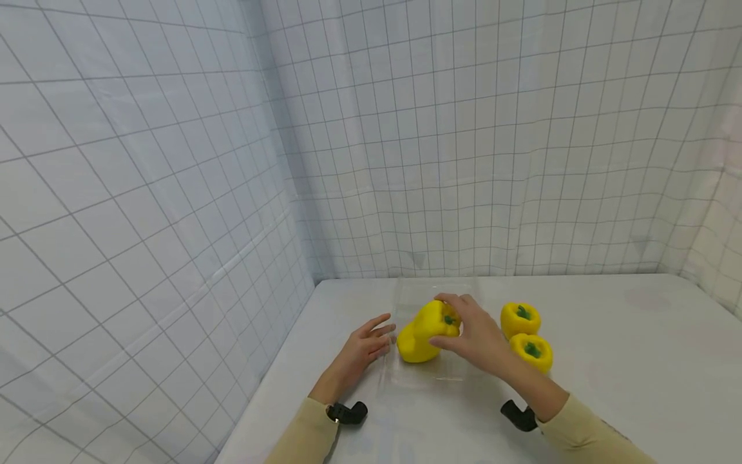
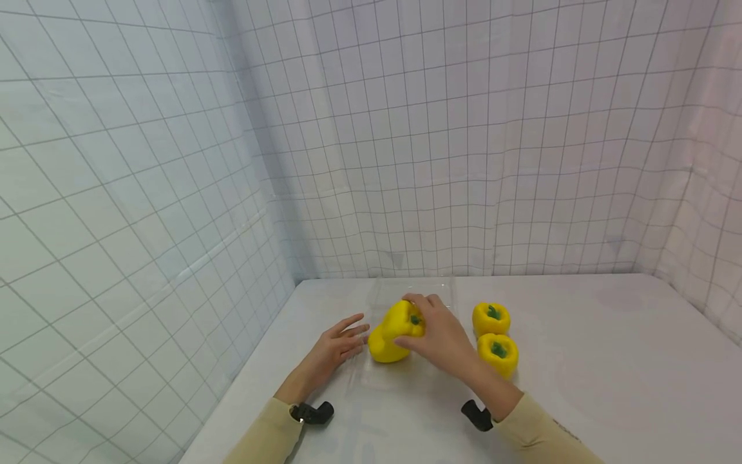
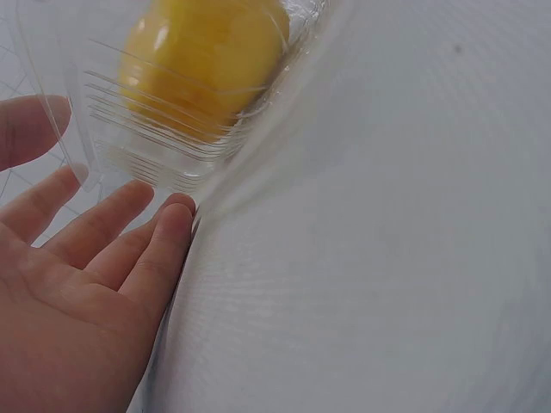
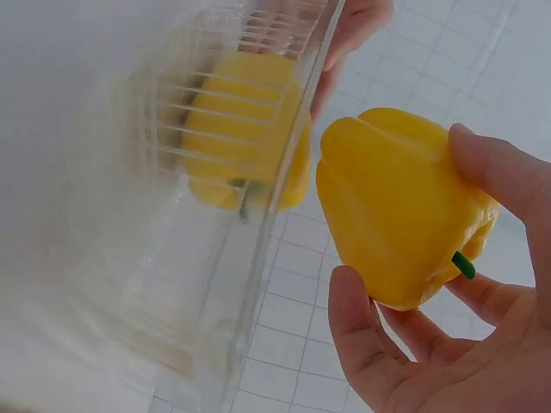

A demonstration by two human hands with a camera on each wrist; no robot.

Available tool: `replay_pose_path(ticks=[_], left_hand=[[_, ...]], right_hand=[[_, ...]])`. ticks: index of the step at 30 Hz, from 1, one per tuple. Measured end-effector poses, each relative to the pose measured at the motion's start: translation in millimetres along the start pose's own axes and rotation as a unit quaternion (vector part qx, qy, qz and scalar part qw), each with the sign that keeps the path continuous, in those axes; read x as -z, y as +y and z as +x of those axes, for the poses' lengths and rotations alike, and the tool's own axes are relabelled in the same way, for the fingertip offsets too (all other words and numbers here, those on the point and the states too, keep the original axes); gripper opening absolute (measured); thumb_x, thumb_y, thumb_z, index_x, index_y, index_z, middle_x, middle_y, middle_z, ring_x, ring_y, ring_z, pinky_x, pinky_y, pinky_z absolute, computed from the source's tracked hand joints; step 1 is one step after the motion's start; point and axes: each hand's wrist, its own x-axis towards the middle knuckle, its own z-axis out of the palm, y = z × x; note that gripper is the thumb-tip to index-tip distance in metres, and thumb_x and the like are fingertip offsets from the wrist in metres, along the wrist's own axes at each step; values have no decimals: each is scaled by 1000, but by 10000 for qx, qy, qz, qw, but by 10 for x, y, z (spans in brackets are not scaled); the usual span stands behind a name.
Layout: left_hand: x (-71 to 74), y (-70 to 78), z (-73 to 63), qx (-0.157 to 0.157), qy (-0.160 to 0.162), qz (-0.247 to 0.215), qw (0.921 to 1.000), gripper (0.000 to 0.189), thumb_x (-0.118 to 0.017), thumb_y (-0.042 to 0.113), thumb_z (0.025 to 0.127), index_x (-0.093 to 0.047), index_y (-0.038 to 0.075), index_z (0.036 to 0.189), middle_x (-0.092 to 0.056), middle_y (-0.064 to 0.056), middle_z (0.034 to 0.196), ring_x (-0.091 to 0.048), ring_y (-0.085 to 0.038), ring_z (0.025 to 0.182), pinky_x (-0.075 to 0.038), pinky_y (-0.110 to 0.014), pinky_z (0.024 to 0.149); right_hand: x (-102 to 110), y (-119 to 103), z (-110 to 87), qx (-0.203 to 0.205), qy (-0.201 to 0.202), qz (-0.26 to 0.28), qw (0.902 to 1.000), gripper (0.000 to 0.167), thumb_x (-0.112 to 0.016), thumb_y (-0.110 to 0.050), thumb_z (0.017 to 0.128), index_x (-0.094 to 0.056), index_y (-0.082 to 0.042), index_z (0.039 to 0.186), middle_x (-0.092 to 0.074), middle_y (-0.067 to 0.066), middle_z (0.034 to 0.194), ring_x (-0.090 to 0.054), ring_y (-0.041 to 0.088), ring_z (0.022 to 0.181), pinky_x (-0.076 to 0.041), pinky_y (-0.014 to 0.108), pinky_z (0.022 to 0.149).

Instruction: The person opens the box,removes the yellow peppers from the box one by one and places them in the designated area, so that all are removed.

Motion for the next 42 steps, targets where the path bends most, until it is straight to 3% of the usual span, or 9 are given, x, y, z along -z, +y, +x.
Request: replay_pose_path(ticks=[7, 16, 26, 42], left_hand=[[-7, 13, -9, 5, -25, 4, 10000, 57, -54, 14, 104, -35, 17, 158, -41, -15, 156, -48, -28, 135, -39, -42, 112], [-9, 10, -3, 10, -22, -25, 10000, 58, -54, 14, 104, -34, 16, 158, -41, -15, 155, -47, -29, 136, -38, -43, 112], [-22, 21, -13, 32, -3, -57, 10000, 58, -54, 13, 104, -33, 15, 159, -41, -15, 155, -46, -29, 137, -39, -42, 111], [-8, -4, -5, 3, 41, 74, 10000, 57, -53, 13, 105, -33, 16, 159, -41, -15, 155, -48, -29, 136, -39, -43, 112]], right_hand=[[164, 33, 15, 2, 98, 5, 10000, 78, -85, -38, 81, -49, -19, 148, -54, 5, 127, -55, 20, 95, -53, 35, 80], [350, 112, 7, -128, 301, -59, 9994, 78, -84, -35, 84, -46, -21, 150, -52, 9, 134, -57, 24, 102, -54, 38, 81], [554, 170, -21, -293, 379, -169, 9987, 79, -82, -33, 86, -42, -18, 152, -47, 12, 141, -53, 34, 119, -50, 56, 94], [942, 317, -118, -651, 557, -325, 9958, 80, -79, -37, 88, -36, -15, 153, -44, 17, 145, -53, 36, 109, -52, 56, 85]])
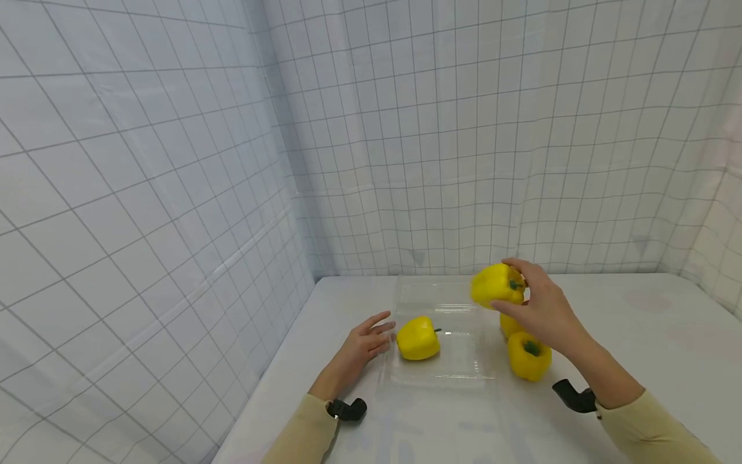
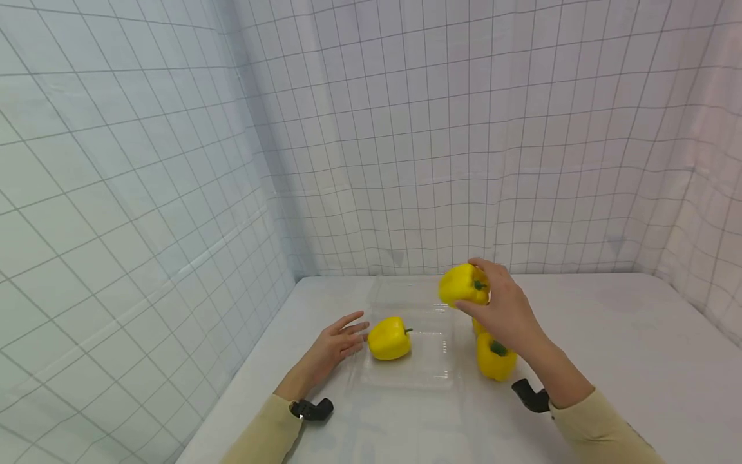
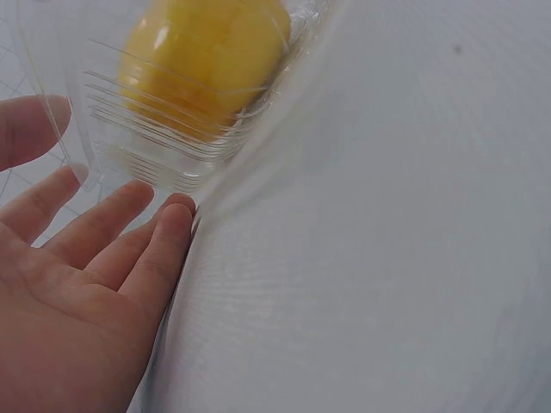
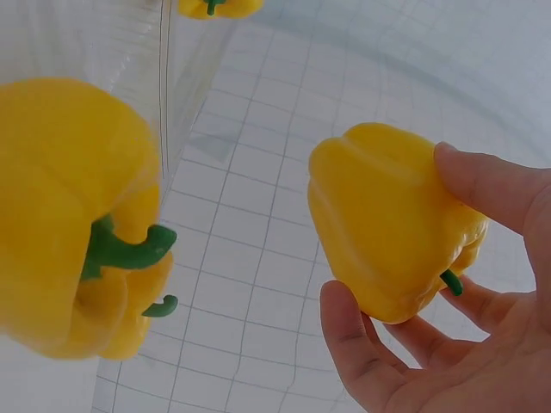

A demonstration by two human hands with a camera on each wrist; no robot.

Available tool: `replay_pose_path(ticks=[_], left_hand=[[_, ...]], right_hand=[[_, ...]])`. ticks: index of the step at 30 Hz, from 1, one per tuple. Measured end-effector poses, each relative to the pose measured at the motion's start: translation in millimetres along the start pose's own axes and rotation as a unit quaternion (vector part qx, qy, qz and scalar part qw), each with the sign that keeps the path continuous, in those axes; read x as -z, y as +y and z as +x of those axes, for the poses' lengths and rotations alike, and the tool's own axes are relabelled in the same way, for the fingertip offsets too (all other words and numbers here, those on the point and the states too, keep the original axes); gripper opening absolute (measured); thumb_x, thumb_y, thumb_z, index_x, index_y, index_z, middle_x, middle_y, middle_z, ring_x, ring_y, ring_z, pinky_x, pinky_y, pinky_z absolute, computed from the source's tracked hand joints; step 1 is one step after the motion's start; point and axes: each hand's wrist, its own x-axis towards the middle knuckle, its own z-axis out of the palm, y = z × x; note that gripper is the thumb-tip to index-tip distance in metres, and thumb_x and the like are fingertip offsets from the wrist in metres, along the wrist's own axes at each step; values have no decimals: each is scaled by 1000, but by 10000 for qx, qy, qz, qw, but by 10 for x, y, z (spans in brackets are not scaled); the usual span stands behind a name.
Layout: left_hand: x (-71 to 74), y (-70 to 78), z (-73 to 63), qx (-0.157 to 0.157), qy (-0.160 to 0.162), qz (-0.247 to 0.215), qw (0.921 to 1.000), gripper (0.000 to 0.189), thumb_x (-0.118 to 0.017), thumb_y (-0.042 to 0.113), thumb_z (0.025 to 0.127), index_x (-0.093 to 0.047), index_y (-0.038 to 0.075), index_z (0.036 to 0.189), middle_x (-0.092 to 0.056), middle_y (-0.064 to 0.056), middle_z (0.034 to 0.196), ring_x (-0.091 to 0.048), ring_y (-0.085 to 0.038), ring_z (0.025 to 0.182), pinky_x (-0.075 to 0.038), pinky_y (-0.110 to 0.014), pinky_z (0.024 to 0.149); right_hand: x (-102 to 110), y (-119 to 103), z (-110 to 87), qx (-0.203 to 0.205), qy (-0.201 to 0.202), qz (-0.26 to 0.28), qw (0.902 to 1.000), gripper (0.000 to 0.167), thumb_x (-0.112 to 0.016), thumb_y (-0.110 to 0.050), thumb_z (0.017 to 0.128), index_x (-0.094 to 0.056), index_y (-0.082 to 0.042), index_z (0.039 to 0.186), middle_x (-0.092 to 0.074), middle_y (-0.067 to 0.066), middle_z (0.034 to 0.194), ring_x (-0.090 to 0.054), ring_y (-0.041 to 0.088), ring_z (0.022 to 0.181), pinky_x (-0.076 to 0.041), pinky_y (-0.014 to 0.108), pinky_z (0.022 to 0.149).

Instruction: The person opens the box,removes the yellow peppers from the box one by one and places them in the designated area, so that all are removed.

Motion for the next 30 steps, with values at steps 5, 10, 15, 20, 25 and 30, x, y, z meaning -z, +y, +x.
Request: replay_pose_path(ticks=[5, 10, 15, 20, 25, 30], left_hand=[[0, 3, -2, -23, -7, 25, 10000, 58, -53, 13, 105, -31, 14, 159, -41, -16, 155, -48, -30, 136, -40, -43, 111], [2, 10, -3, -5, -19, -63, 10000, 59, -53, 12, 105, -30, 13, 159, -41, -16, 155, -49, -29, 135, -41, -40, 110], [-4, 18, -3, -17, -34, -72, 10000, 59, -52, 12, 105, -30, 13, 159, -41, -16, 155, -49, -30, 135, -42, -40, 110], [-9, 20, -9, -27, -26, -12, 10000, 59, -53, 13, 105, -31, 13, 159, -42, -15, 155, -49, -29, 135, -41, -41, 110], [-12, 24, -11, -26, -35, -53, 10000, 59, -53, 13, 105, -31, 13, 159, -42, -15, 155, -49, -29, 135, -42, -40, 110], [-9, 18, -12, -26, -34, -68, 10000, 59, -53, 13, 105, -31, 14, 159, -41, -15, 155, -49, -29, 135, -41, -40, 110]], right_hand=[[115, 64, -13, 121, 100, -100, 9998, 79, -78, -36, 90, -36, -14, 153, -44, 20, 145, -52, 37, 112, -52, 58, 86], [210, 123, -41, 174, 162, -182, 9996, 78, -78, -36, 90, -37, -11, 152, -44, 21, 143, -51, 38, 112, -51, 58, 85], [291, 184, -64, 142, 219, -332, 9991, 79, -78, -34, 89, -37, -10, 152, -42, 25, 144, -50, 43, 113, -50, 63, 85], [361, 255, -82, 94, 233, -459, 9986, 79, -79, -31, 89, -38, -12, 153, -40, 26, 145, -47, 47, 117, -48, 66, 86], [408, 343, -104, 37, 279, -564, 9980, 79, -80, -27, 88, -39, -11, 153, -40, 28, 144, -47, 47, 115, -48, 68, 85], [466, 427, -126, 63, 301, -681, 9972, 79, -81, -24, 87, -40, -9, 152, -41, 29, 142, -47, 49, 115, -45, 71, 86]])
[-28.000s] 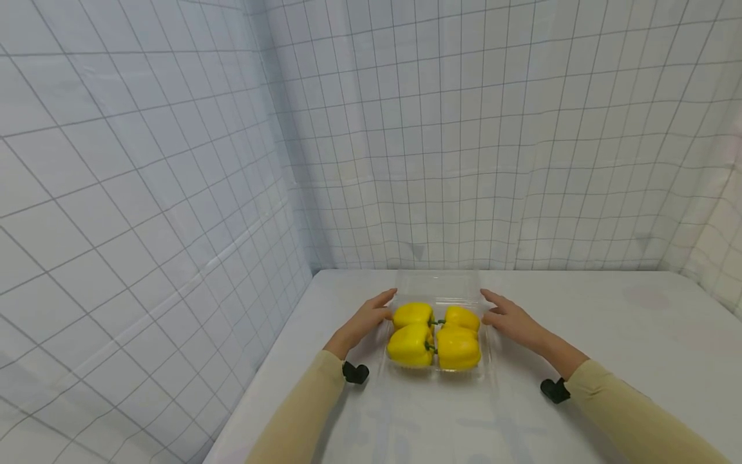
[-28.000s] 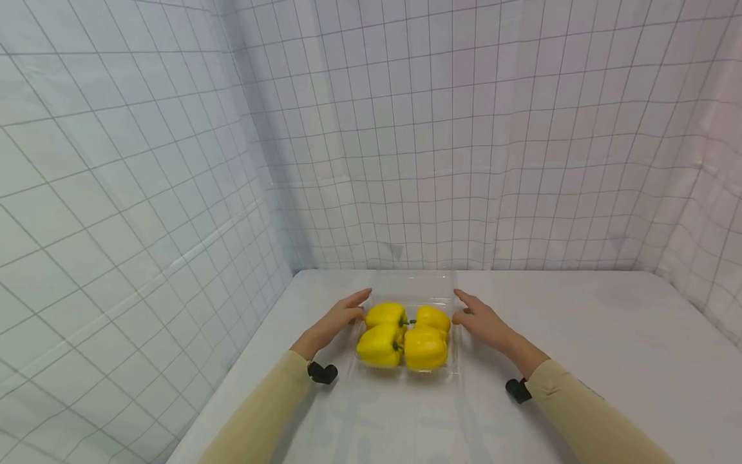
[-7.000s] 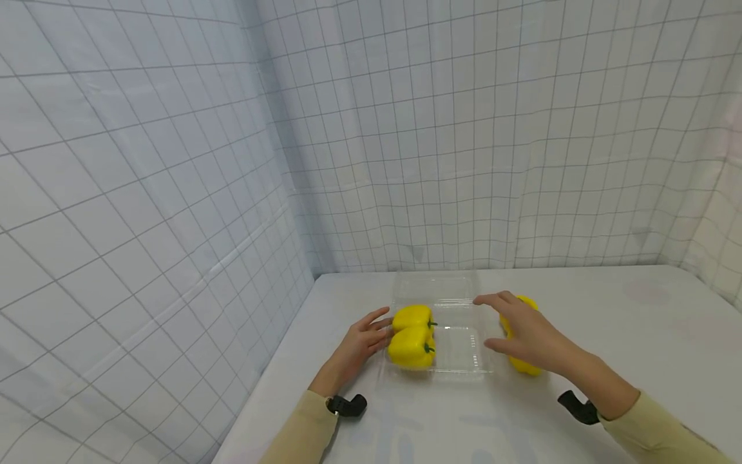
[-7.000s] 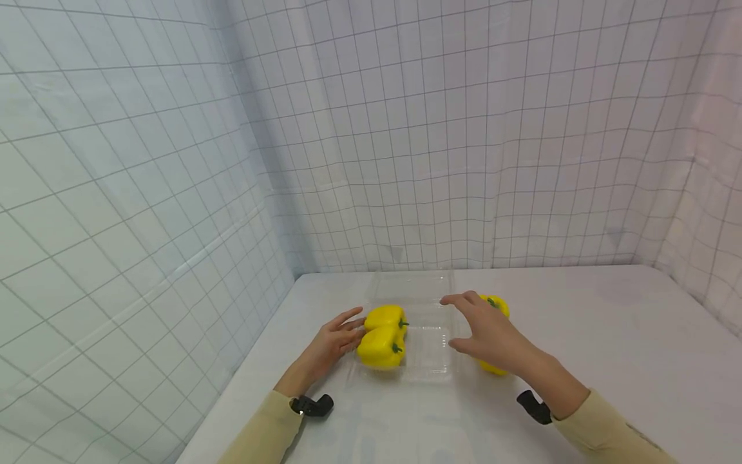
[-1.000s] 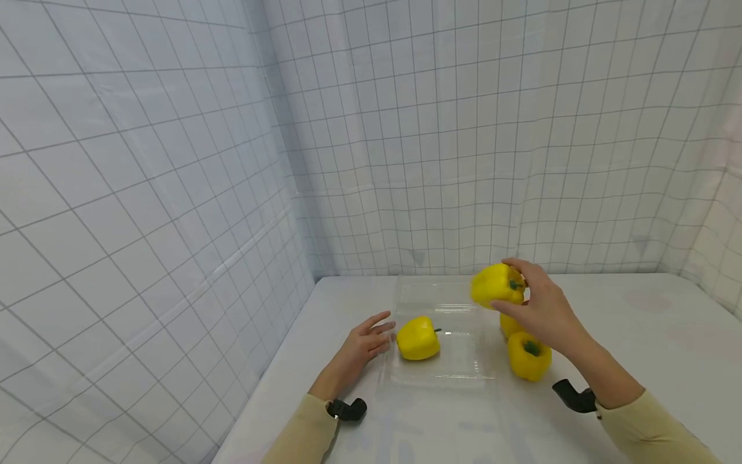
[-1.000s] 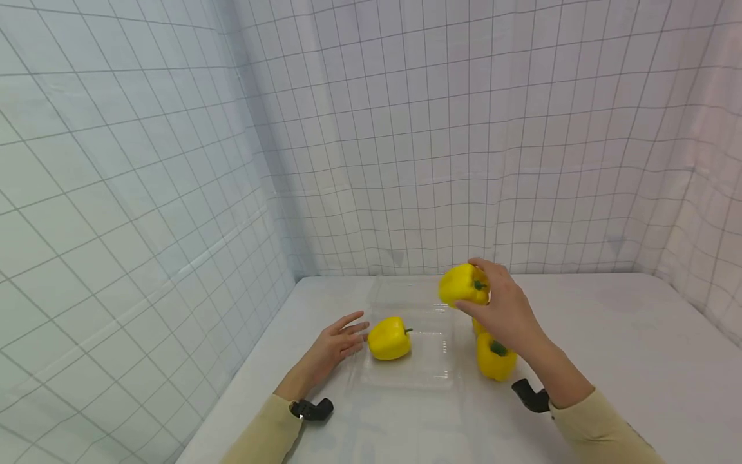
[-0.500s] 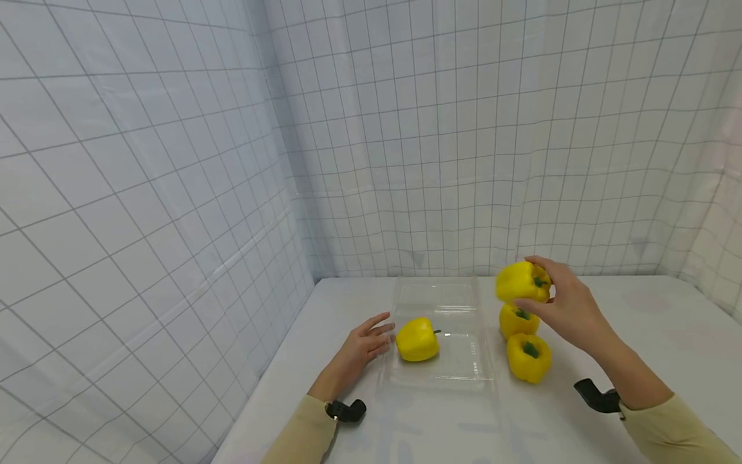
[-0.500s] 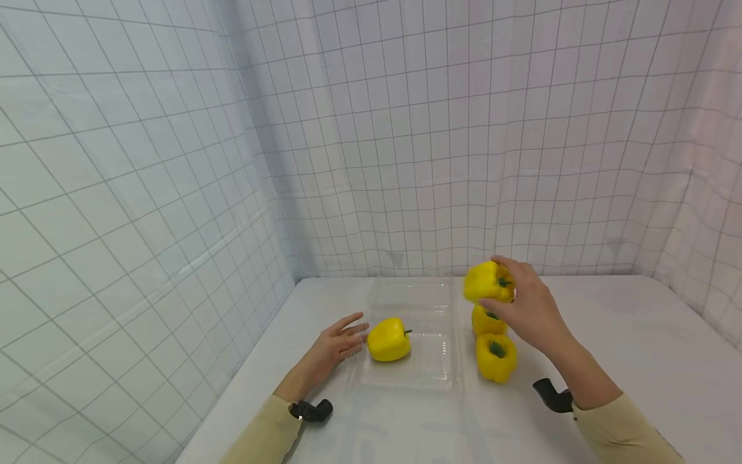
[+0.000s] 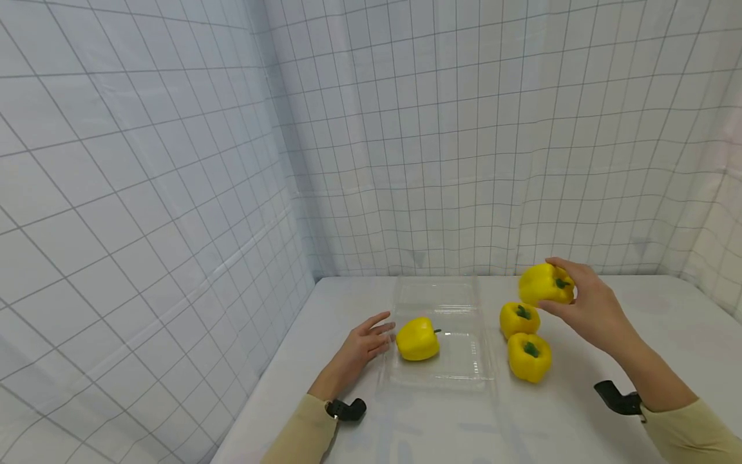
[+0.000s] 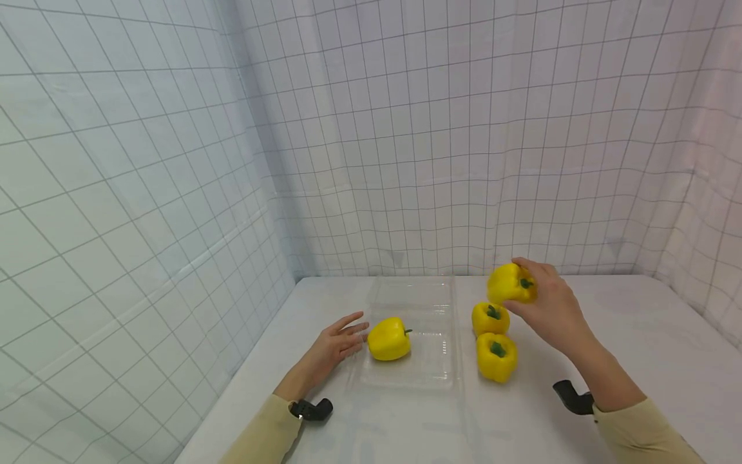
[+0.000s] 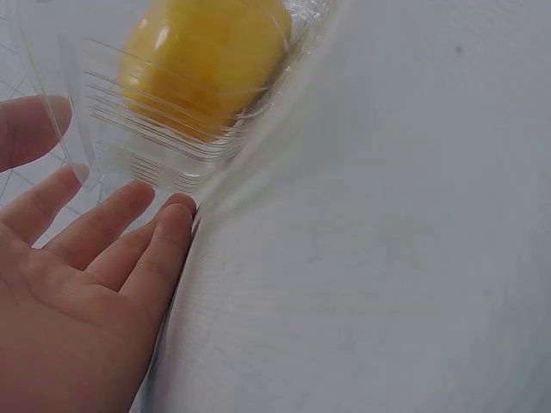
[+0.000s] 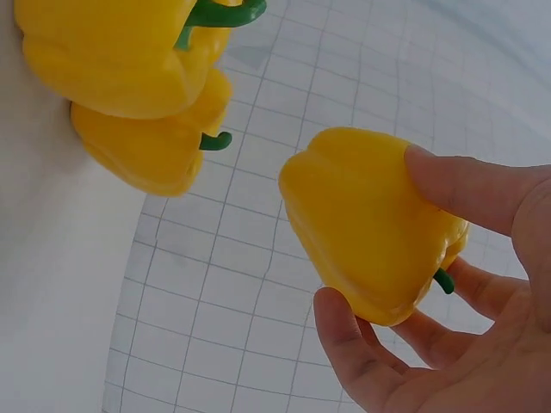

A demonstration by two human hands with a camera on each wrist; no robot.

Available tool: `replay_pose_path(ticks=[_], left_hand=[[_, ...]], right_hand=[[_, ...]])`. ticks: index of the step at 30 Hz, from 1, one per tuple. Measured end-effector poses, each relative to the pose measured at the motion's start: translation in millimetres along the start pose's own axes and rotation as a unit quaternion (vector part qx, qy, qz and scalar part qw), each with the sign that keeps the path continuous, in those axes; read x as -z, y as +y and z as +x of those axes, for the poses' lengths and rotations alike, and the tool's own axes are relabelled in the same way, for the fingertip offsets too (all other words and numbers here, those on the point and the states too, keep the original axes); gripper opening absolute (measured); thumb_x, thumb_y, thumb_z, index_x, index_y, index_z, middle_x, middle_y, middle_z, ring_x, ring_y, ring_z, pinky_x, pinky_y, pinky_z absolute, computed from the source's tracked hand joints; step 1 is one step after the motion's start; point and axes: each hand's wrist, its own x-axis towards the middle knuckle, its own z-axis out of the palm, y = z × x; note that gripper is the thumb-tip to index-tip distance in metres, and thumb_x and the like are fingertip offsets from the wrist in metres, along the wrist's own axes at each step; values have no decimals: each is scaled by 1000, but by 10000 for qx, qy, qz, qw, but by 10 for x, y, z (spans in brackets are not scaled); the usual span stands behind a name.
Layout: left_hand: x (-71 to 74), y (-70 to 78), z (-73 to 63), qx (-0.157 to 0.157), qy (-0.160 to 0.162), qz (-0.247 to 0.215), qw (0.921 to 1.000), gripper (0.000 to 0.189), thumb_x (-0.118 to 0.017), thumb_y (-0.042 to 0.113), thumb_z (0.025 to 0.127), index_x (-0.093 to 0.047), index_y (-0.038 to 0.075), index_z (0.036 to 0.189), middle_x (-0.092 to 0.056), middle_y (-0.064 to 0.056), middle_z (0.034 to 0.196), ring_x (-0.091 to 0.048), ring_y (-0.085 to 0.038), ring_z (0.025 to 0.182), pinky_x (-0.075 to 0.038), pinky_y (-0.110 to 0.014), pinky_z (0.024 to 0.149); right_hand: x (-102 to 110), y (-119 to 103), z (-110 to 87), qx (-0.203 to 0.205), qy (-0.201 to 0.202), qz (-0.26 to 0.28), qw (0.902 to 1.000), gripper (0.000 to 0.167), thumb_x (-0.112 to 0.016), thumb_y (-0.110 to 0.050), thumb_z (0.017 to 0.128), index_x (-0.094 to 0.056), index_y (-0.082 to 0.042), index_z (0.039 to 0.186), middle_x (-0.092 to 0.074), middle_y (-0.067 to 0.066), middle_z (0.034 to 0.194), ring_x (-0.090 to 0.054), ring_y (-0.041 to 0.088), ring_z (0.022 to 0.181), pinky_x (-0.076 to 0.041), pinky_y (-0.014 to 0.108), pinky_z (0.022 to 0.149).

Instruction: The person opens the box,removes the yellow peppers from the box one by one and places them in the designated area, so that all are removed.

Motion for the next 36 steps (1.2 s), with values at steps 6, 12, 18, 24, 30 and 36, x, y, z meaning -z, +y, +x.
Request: replay_pose_path(ticks=[6, 12, 18, 24, 30, 36], left_hand=[[1, 3, -11, -18, -32, 60, 10000, 58, -52, 12, 105, -31, 14, 159, -41, -16, 155, -48, -29, 136, -40, -42, 111], [-4, 7, -10, -13, -12, 37, 10000, 57, -52, 12, 105, -34, 16, 158, -40, -16, 155, -49, -30, 136, -38, -43, 112], [3, -7, 0, -21, 14, -1, 10000, 55, -53, 11, 105, -36, 18, 157, -41, -16, 155, -49, -30, 135, -39, -43, 111], [4, -18, -5, -11, 42, -16, 10000, 56, -53, 11, 105, -36, 17, 158, -41, -16, 155, -49, -29, 135, -40, -42, 111], [-17, 4, -17, -10, 79, 63, 9999, 57, -53, 12, 105, -34, 15, 158, -41, -16, 155, -49, -28, 135, -39, -43, 111], [-27, 18, -24, -18, 80, 59, 9999, 57, -53, 12, 105, -33, 14, 159, -41, -16, 155, -49, -29, 135, -38, -44, 112]], right_hand=[[42, 129, 6, -41, -133, -166, 9998, 81, -82, -21, 86, -38, -7, 153, -40, 30, 140, -44, 52, 118, -41, 75, 88], [72, 252, 9, -71, -196, -366, 9991, 81, -83, -19, 84, -39, -4, 150, -41, 32, 139, -44, 53, 115, -40, 74, 87], [57, 378, -17, -189, -396, -446, 9980, 80, -83, -21, 83, -40, 0, 148, -41, 33, 135, -46, 53, 111, -42, 72, 84], [4, 544, -27, -288, -761, -494, 9955, 82, -83, -27, 83, -40, 0, 147, -42, 36, 130, -50, 53, 106, -45, 69, 79], [-72, 632, -40, -439, -1135, -525, 9912, 79, -81, -28, 84, -41, 1, 146, -44, 38, 127, -51, 55, 104, -47, 68, 76], [-163, 668, -68, -556, -1400, -610, 9867, 77, -81, -26, 83, -43, 2, 143, -45, 40, 126, -52, 55, 104, -47, 70, 78]])
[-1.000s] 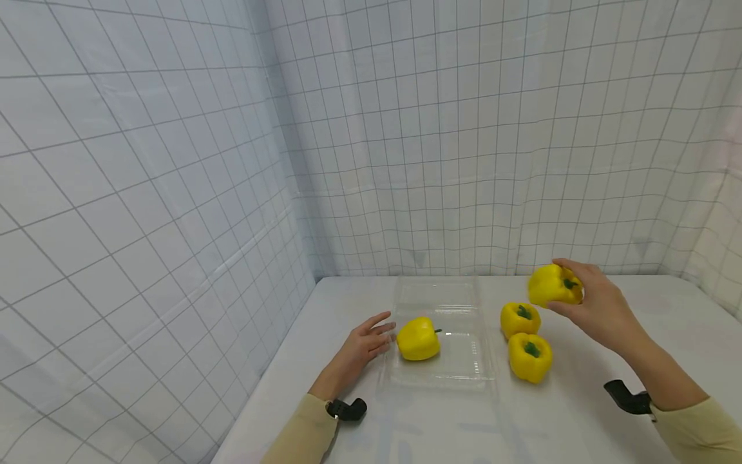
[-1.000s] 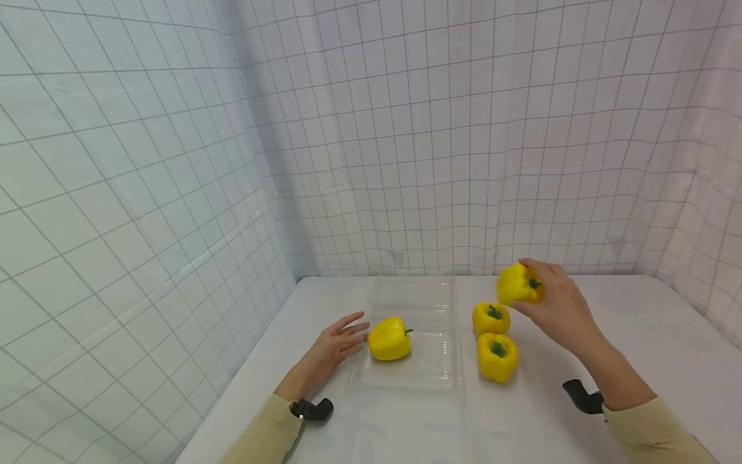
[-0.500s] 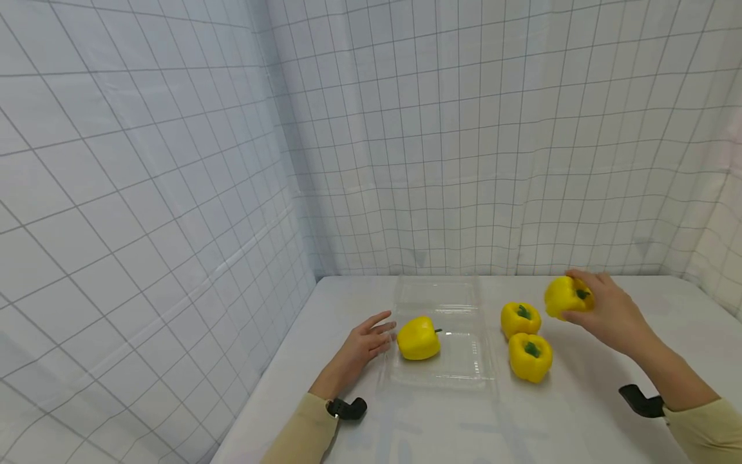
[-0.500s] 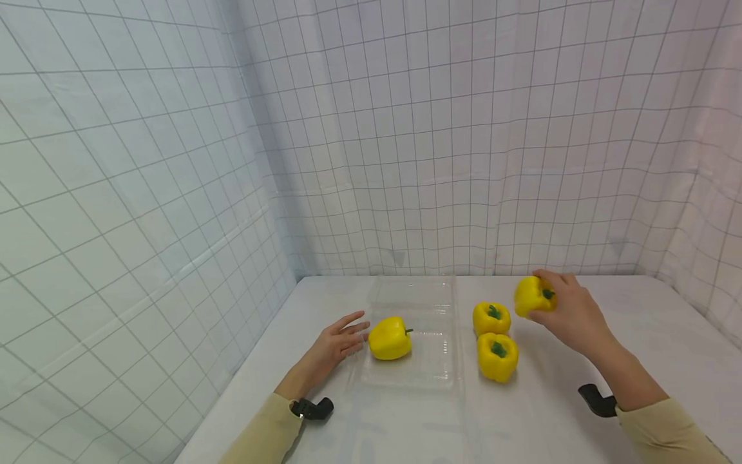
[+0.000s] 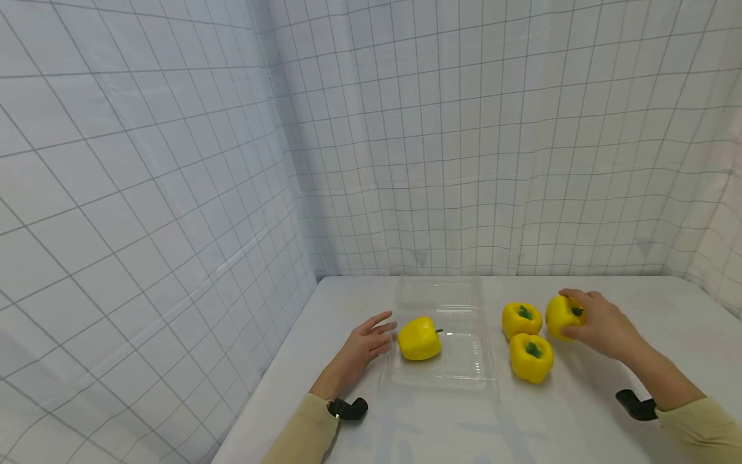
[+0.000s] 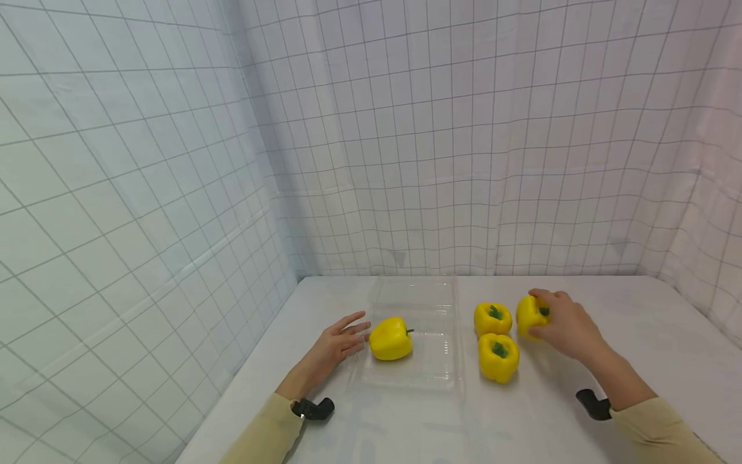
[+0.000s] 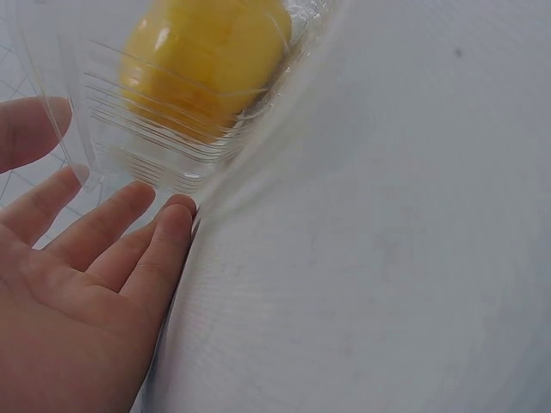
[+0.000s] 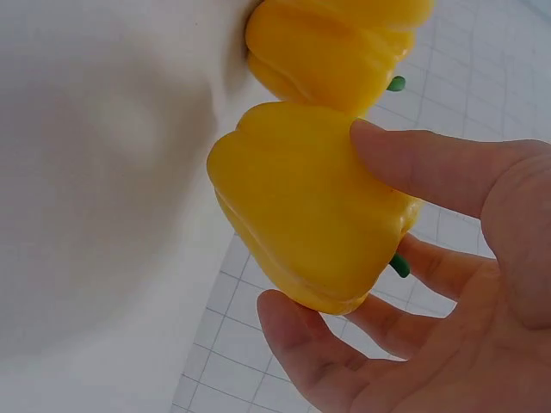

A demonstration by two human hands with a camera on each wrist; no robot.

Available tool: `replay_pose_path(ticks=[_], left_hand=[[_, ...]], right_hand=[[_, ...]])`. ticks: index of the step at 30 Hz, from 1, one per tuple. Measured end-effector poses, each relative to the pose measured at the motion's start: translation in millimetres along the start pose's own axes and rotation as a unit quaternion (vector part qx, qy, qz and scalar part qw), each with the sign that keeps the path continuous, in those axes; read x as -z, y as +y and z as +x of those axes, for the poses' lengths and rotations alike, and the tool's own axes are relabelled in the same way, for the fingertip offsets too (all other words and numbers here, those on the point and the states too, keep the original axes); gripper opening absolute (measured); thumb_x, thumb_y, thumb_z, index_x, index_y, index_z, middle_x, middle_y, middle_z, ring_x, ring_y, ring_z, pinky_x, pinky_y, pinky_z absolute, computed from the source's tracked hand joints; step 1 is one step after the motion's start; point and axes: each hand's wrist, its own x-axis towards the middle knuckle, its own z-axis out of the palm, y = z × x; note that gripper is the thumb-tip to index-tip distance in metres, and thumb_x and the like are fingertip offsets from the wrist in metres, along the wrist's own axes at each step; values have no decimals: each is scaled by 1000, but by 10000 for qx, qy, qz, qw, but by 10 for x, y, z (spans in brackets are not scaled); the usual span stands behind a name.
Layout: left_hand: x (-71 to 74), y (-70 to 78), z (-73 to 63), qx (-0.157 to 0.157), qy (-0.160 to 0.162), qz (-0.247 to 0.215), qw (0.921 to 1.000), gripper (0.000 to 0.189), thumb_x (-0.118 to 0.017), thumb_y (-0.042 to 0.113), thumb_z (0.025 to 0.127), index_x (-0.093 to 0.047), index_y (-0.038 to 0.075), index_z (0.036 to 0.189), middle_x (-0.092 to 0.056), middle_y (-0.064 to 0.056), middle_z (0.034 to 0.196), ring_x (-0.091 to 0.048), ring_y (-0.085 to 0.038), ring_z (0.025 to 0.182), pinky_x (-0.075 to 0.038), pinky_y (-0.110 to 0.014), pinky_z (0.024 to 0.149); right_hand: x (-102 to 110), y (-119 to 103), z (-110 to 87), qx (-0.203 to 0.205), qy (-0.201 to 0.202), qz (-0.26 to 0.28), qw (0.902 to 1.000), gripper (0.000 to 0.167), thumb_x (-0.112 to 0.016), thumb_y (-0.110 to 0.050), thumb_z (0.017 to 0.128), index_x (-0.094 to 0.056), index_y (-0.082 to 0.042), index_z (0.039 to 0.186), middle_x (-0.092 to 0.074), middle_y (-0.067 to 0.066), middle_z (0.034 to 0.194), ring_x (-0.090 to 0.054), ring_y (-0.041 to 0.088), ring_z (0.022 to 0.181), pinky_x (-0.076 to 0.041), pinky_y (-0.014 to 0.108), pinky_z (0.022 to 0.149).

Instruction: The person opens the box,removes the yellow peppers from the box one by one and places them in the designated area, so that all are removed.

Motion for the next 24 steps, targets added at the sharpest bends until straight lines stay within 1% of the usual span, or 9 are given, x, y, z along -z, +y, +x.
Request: replay_pose_path(ticks=[6, 14, 21, 24], left_hand=[[3, -5, 4, -4, -13, 6, 10000, 58, -53, 11, 105, -32, 14, 159, -41, -16, 155, -49, -29, 135, -39, -43, 112], [-3, -1, -3, -11, -1, 15, 10000, 58, -53, 12, 105, -32, 14, 159, -41, -16, 155, -49, -28, 135, -39, -43, 112], [15, -15, 11, 24, 10, -30, 10000, 58, -54, 11, 104, -33, 14, 159, -42, -15, 154, -49, -28, 135, -40, -42, 111], [21, -14, 16, 44, 34, -39, 10000, 58, -54, 11, 104, -34, 14, 158, -44, -14, 154, -49, -27, 135, -41, -42, 110]], right_hand=[[-54, 40, 4, 0, -114, 18, 9999, 76, -81, -26, 82, -44, 4, 142, -46, 40, 124, -53, 54, 103, -48, 69, 78], [-87, 28, 6, 63, -117, -40, 9999, 78, -82, -25, 81, -44, 3, 142, -47, 41, 124, -55, 53, 101, -49, 68, 77], [-90, -2, 6, 64, -104, -114, 9999, 78, -83, -26, 80, -45, 1, 143, -46, 41, 128, -51, 59, 106, -46, 73, 79], [-100, -4, 9, 56, -94, -96, 9999, 77, -83, -26, 81, -46, 0, 143, -45, 41, 129, -50, 60, 108, -45, 75, 81]])
